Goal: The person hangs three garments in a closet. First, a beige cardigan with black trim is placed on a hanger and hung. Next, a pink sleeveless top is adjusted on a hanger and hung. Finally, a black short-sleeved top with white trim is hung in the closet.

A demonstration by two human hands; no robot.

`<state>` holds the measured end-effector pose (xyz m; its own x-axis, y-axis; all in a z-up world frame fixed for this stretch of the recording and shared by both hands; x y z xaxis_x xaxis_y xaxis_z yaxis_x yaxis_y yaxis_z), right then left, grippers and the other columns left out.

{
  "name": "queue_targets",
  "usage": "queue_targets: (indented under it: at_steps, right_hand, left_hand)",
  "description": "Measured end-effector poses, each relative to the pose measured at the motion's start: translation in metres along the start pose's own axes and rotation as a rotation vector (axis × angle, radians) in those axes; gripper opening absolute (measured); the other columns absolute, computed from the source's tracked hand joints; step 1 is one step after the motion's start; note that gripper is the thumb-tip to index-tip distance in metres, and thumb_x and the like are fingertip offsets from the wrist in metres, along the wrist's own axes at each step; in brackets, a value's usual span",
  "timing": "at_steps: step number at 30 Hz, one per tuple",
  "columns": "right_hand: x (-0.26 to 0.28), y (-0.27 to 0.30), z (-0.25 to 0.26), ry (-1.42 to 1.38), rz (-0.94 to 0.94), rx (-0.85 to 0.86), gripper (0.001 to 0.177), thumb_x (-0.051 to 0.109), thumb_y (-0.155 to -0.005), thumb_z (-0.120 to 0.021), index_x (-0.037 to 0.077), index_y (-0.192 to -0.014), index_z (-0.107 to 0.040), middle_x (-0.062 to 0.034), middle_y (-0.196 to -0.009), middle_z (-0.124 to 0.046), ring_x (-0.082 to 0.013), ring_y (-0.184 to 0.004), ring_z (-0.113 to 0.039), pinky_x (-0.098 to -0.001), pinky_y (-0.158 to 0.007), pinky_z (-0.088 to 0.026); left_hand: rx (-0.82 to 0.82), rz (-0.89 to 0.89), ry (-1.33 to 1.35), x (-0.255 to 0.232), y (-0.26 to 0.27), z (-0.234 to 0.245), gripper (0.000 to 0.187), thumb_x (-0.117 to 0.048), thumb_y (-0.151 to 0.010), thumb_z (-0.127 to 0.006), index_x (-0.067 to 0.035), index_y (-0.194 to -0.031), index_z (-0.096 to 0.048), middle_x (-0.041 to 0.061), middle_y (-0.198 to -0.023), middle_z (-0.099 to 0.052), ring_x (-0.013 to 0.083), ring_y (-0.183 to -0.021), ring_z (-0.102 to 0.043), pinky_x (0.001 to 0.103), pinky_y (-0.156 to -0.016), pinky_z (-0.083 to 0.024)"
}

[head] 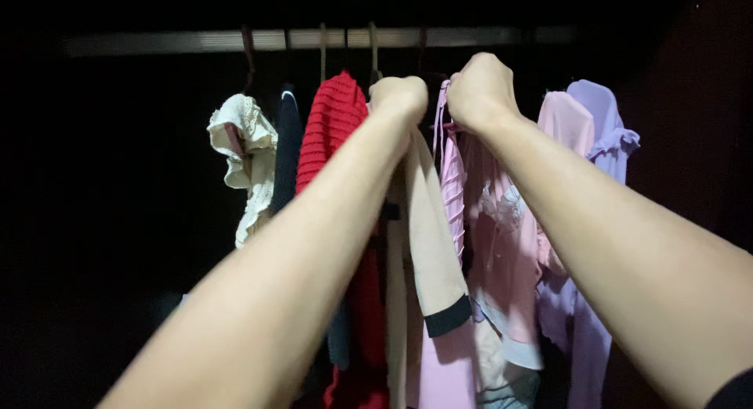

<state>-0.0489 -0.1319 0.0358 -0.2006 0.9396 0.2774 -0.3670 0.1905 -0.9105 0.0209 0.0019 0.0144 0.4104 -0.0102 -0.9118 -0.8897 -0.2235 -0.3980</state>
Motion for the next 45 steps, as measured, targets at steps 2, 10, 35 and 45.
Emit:
queue_targets:
  at_steps: [2,10,35,45]
  right_hand:
    - [0.005,0.003,0.007,-0.088,-0.041,0.019,0.022,0.02,-0.092,-0.068,-0.001,-0.092,-0.073,-0.0272,-0.091,-0.071,-0.0399,-0.091,-0.072,-0.044,-0.083,-0.058]
    - [-0.003,0.029,0.011,-0.22,-0.021,-0.04,0.022,0.018,-0.086,-0.07,0.003,-0.102,-0.074,-0.0211,-0.095,-0.076,-0.0307,-0.091,-0.076,-0.0383,-0.086,-0.058]
    - [-0.075,0.238,-0.025,-0.812,-0.66,-0.029,0.036,0.035,-0.102,-0.058,0.004,-0.107,-0.076,0.0,-0.086,-0.071,-0.0106,-0.069,-0.059,-0.0265,-0.06,-0.045]
    - [-0.05,0.322,0.008,-0.353,-0.632,0.151,0.046,0.044,-0.1,-0.053,0.004,-0.111,-0.072,-0.0079,-0.085,-0.073,-0.0161,-0.078,-0.066,-0.0325,-0.072,-0.051]
  left_hand:
    - [-0.071,-0.098,-0.034,0.004,0.009,-0.002,0.063,-0.017,-0.085,-0.063,0.012,-0.137,-0.043,0.033,-0.135,-0.053,0.0446,-0.123,-0.057,0.047,-0.103,-0.046]
    - [0.046,-0.472,0.136,0.054,0.056,-0.007,0.072,0.0,-0.072,-0.056,0.009,-0.142,-0.042,0.031,-0.136,-0.059,0.0378,-0.133,-0.057,0.037,-0.116,-0.042]
    - [0.339,0.124,0.004,0.22,0.241,0.105,0.029,-0.017,-0.093,-0.056,-0.006,-0.112,-0.075,0.021,-0.083,-0.075,0.0382,-0.079,-0.072,0.045,-0.07,-0.055]
    - [0.442,-0.087,-0.366,0.247,0.281,0.121,0.095,-0.028,-0.084,-0.077,-0.017,-0.161,-0.022,0.016,-0.155,-0.03,0.0345,-0.141,-0.033,0.041,-0.115,-0.025]
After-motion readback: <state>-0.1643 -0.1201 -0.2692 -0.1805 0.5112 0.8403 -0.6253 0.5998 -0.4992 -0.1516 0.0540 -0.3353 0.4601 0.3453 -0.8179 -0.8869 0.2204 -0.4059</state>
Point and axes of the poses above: each hand's wrist, its own y-axis away from the middle knuckle, its own z-axis out of the back of the hand, x = y × z, the point moved 4 cm from there along -y, towards the middle knuckle
